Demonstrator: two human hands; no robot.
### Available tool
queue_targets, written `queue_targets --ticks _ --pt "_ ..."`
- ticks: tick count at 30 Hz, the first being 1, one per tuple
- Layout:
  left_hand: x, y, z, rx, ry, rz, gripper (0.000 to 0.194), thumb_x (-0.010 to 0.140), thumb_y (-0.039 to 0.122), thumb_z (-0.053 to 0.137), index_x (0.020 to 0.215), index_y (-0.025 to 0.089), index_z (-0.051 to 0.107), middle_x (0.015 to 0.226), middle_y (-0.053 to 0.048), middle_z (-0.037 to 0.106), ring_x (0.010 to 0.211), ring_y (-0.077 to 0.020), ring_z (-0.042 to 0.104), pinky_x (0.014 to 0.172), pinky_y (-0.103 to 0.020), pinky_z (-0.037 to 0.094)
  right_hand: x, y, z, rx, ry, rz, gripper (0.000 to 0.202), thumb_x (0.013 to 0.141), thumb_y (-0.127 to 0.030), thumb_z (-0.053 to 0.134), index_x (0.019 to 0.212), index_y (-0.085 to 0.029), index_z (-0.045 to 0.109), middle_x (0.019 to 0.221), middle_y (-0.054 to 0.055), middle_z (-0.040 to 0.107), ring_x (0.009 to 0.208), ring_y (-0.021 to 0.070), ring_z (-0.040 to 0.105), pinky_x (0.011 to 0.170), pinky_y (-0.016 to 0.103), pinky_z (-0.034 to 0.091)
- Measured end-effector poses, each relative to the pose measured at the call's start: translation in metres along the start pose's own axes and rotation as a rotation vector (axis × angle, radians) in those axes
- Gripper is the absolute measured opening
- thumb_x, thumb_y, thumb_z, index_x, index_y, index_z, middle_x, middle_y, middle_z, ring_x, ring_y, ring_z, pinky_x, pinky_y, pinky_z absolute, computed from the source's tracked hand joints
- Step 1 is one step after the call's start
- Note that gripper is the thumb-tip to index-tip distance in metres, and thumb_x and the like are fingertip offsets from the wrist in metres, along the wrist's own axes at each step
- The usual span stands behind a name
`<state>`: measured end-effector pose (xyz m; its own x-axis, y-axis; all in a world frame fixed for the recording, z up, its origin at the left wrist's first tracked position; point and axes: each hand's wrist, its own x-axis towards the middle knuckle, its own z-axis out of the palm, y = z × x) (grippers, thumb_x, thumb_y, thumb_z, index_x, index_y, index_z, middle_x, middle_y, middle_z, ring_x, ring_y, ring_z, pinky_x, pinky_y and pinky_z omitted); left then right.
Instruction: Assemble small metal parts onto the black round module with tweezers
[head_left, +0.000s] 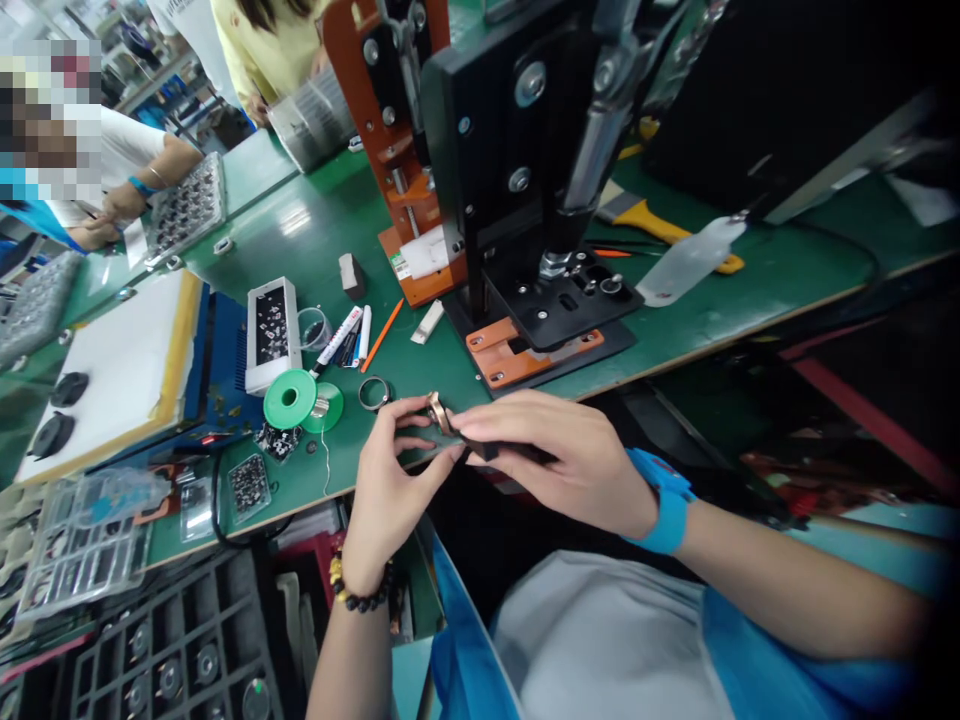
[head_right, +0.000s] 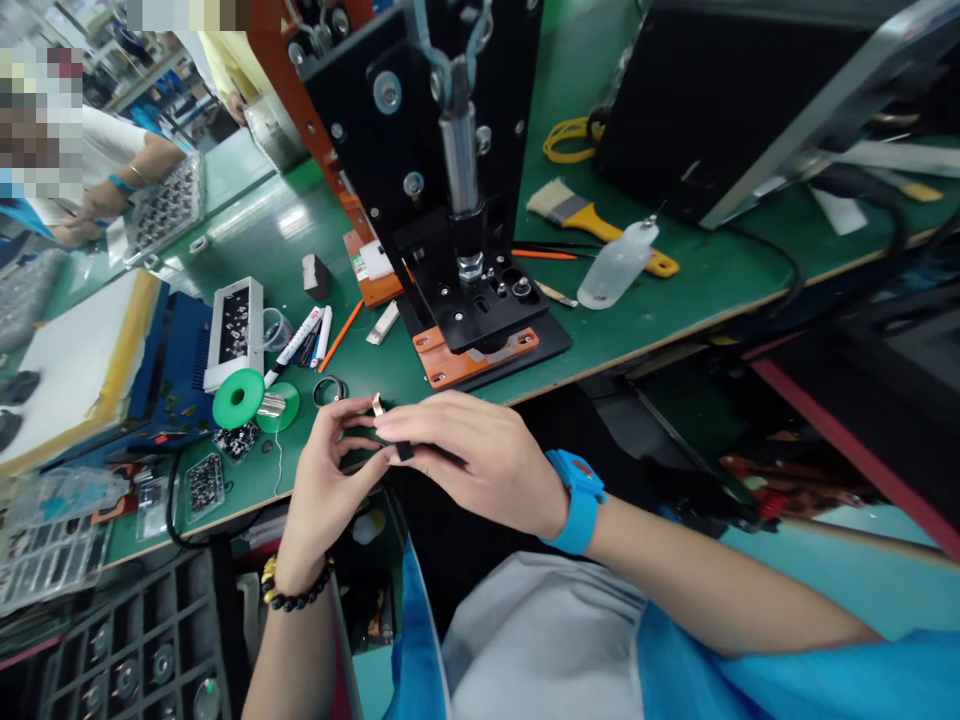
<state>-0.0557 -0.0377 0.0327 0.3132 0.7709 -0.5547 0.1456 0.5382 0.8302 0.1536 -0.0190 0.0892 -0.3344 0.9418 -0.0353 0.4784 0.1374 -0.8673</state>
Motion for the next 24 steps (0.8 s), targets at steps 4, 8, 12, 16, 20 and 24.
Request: queue_targets --ticks 4,8,12,16,20,24 --pt "0.005 -0.001 0.008 0.070 0.093 0.022 0.030 0.092 0.034 0.078 0.108 0.020 0.057 0.134 -0.003 0.065 0.103 -0.0102 0.067 0.079 -0.023 0.061 0.005 0.000 0.002 -0.002 -0.007 -0.010 0.027 0.097 -0.005 0.069 0.122 -0.014 0.069 0.123 0.004 0.074 0.118 0.0119 0.069 0.105 0.026 0.056" --pt "0.013 -0.004 0.005 0.056 0.080 0.026 0.021 0.088 0.028 0.075 0.099 0.018 0.059 0.123 -0.005 0.065 0.102 -0.0125 0.066 0.072 -0.021 0.057 0.006 -0.003 0.008 -0.008 -0.026 -0.032 0.030 0.097 -0.006 0.070 0.125 -0.017 0.069 0.125 0.002 0.073 0.116 0.0121 0.069 0.103 0.026 0.056" --pt "0.016 -0.006 0.001 -0.066 0.083 0.006 0.028 0.085 0.028 0.075 0.101 0.016 0.056 0.115 -0.009 0.063 0.099 -0.0131 0.065 0.075 -0.021 0.057 0.011 -0.008 0.008 -0.010 -0.040 -0.072 0.030 0.098 -0.009 0.070 0.126 -0.017 0.067 0.126 0.001 0.073 0.118 0.0135 0.069 0.104 0.028 0.056" --pt "0.013 -0.012 -0.002 -0.058 0.129 0.060 0.060 0.086 0.034 0.080 0.137 0.015 0.056 0.117 -0.009 0.064 0.103 -0.0128 0.066 0.082 -0.021 0.059 0.018 -0.009 0.006 -0.064 -0.074 -0.087 0.026 0.102 -0.015 0.067 0.128 -0.015 0.067 0.127 0.002 0.072 0.119 0.0155 0.070 0.104 0.030 0.056" --pt "0.010 -0.018 -0.005 0.002 0.151 0.140 0.043 0.087 0.025 0.077 0.128 0.017 0.069 0.119 -0.008 0.065 0.104 -0.0111 0.065 0.089 -0.020 0.059 0.021 -0.012 0.005 -0.088 -0.121 -0.183 0.024 0.103 -0.015 0.066 0.127 -0.014 0.066 0.125 0.002 0.072 0.117 0.0170 0.070 0.101 0.031 0.057" --pt "0.006 -0.018 -0.005 -0.009 0.153 0.078 0.050 0.089 0.034 0.081 0.133 0.016 0.066 0.127 -0.010 0.063 0.111 -0.0144 0.066 0.092 -0.025 0.060 0.025 -0.012 -0.003 -0.077 -0.101 -0.151 0.024 0.102 -0.013 0.066 0.126 -0.016 0.067 0.128 0.002 0.072 0.120 0.0146 0.069 0.106 0.028 0.055"
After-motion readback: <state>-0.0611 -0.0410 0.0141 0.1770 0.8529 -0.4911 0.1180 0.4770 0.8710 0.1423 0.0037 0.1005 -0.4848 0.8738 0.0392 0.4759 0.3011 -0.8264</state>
